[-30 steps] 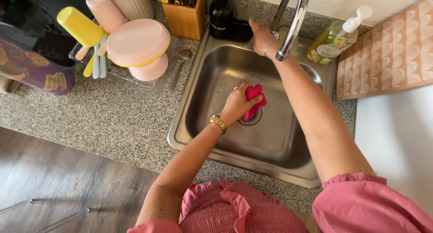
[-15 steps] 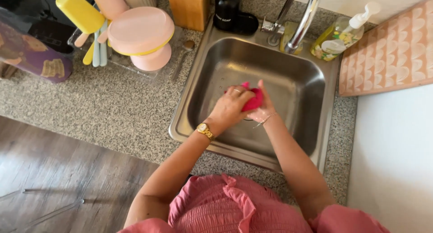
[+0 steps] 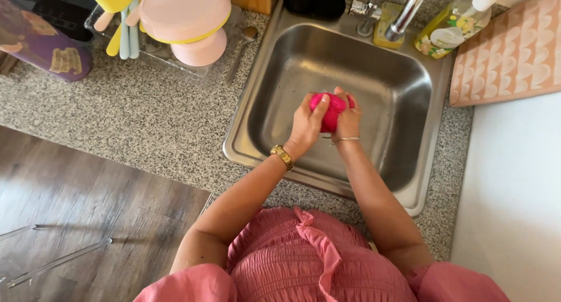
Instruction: Wiping a countertop and sink with a microfiber cloth and rinsing the cloth under a faucet.
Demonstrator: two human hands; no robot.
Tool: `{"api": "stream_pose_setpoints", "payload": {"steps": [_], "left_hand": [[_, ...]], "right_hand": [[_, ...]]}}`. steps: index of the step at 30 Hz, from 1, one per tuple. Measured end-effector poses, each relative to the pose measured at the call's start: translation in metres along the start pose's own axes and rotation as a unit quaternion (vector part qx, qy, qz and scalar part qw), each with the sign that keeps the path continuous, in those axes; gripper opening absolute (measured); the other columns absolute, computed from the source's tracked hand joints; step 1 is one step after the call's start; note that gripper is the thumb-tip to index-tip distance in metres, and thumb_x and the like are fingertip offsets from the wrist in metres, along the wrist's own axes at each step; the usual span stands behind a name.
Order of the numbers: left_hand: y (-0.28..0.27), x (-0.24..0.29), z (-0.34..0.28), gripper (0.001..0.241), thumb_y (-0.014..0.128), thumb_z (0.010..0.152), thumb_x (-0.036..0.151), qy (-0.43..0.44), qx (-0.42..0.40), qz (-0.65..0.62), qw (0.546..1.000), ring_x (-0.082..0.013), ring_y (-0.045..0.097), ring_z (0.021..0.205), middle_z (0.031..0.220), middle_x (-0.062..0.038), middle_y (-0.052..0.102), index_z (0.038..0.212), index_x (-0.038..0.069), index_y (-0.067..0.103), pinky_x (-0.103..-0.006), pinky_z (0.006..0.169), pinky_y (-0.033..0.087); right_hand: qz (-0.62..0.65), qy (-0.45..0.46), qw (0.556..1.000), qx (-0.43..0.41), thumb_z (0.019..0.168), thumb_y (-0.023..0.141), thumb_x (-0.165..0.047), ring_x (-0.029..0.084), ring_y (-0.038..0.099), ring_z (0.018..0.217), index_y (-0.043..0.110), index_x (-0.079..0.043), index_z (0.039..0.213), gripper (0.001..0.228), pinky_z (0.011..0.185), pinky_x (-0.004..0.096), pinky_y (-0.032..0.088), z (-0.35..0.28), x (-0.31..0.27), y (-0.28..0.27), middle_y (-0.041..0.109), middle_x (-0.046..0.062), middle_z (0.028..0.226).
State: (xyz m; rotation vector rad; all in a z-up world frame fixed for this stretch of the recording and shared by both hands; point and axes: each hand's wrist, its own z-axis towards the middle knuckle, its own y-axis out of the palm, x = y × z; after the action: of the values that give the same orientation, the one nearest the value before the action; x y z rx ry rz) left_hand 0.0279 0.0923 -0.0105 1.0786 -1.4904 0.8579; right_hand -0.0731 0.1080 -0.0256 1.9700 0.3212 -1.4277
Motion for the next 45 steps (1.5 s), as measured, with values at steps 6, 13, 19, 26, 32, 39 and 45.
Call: {"api": "stream_pose_setpoints", "payload": {"steps": [6,13,19,26,32,39,45], "left_hand": [[-0.001,-0.023,0.009,0.044,0.064,0.095,0.046,-0.135,0.048,-0.205,0.968,-0.031,0.065,0.092,0.09,-0.018,0.063,0.101,0.002,0.064,-0.0457,0.083,0.054],[-0.017,0.001,0.013,0.08,0.069,0.088,0.058,-0.153,0.004,-0.166,0.974,-0.0475,0.059,0.123,0.126,-0.035,0.058,0.134,-0.006,0.056,-0.0608,0.096,0.051],[-0.025,0.037,0.007,0.067,0.061,0.086,0.076,-0.042,-0.068,0.065,0.995,-0.042,0.061,0.123,0.121,-0.022,0.067,0.132,0.028,0.055,-0.0506,0.105,0.049],[-0.017,0.047,-0.008,0.082,0.074,0.07,0.076,0.378,-0.04,0.399,0.834,-0.037,0.059,0.124,0.132,-0.009,0.055,0.136,0.031,0.054,-0.0548,0.105,0.05],[-0.002,0.015,0.008,0.039,0.065,0.086,0.061,0.493,-0.012,0.307,0.814,-0.0277,0.067,0.094,0.097,-0.002,0.061,0.098,0.024,0.061,-0.0485,0.092,0.052],[0.0,-0.018,0.013,0.027,0.072,0.089,0.055,0.13,0.118,0.044,0.983,-0.0242,0.069,0.077,0.076,-0.003,0.062,0.096,0.029,0.066,-0.0375,0.075,0.055],[0.001,-0.078,0.037,0.036,0.066,0.095,0.053,-0.001,0.113,-0.079,0.99,-0.0147,0.058,0.07,0.067,-0.002,0.059,0.088,0.019,0.07,-0.0314,0.066,0.05]], "right_hand": [[-0.386,-0.233,0.891,-0.049,0.095,0.078,-0.04,0.013,0.064,0.07,0.073,-0.027,0.085,0.018,0.07,0.028,0.05,0.027,0.062,-0.033,0.064,-0.004,0.069],[-0.297,-0.221,0.924,-0.098,0.099,0.075,-0.033,0.014,0.055,0.078,0.066,-0.015,0.098,0.02,0.077,0.033,0.049,0.012,0.037,-0.022,0.06,0.003,0.08],[0.091,0.339,0.925,-0.144,0.078,0.062,-0.077,0.027,0.065,0.091,0.06,-0.016,0.116,0.072,0.096,0.07,0.047,-0.024,-0.032,0.005,0.068,0.006,0.108],[0.178,0.335,0.91,-0.166,0.077,0.067,-0.063,0.031,0.072,0.096,0.072,-0.013,0.111,0.061,0.084,0.056,0.06,-0.002,0.016,-0.017,0.073,0.008,0.103],[0.115,0.207,0.968,-0.089,0.088,0.064,-0.042,0.025,0.07,0.087,0.073,-0.012,0.11,0.039,0.082,0.041,0.059,0.002,0.032,-0.017,0.07,0.006,0.092],[-0.105,-0.018,0.994,0.015,0.097,0.066,-0.027,0.009,0.052,0.057,0.06,-0.018,0.067,0.032,0.054,0.02,0.039,-0.036,-0.003,0.02,0.052,-0.004,0.06],[-0.362,-0.218,0.901,-0.101,0.106,0.064,-0.041,0.02,0.054,0.063,0.064,-0.012,0.079,0.04,0.066,0.035,0.047,-0.004,0.043,-0.029,0.056,0.007,0.062]]}}
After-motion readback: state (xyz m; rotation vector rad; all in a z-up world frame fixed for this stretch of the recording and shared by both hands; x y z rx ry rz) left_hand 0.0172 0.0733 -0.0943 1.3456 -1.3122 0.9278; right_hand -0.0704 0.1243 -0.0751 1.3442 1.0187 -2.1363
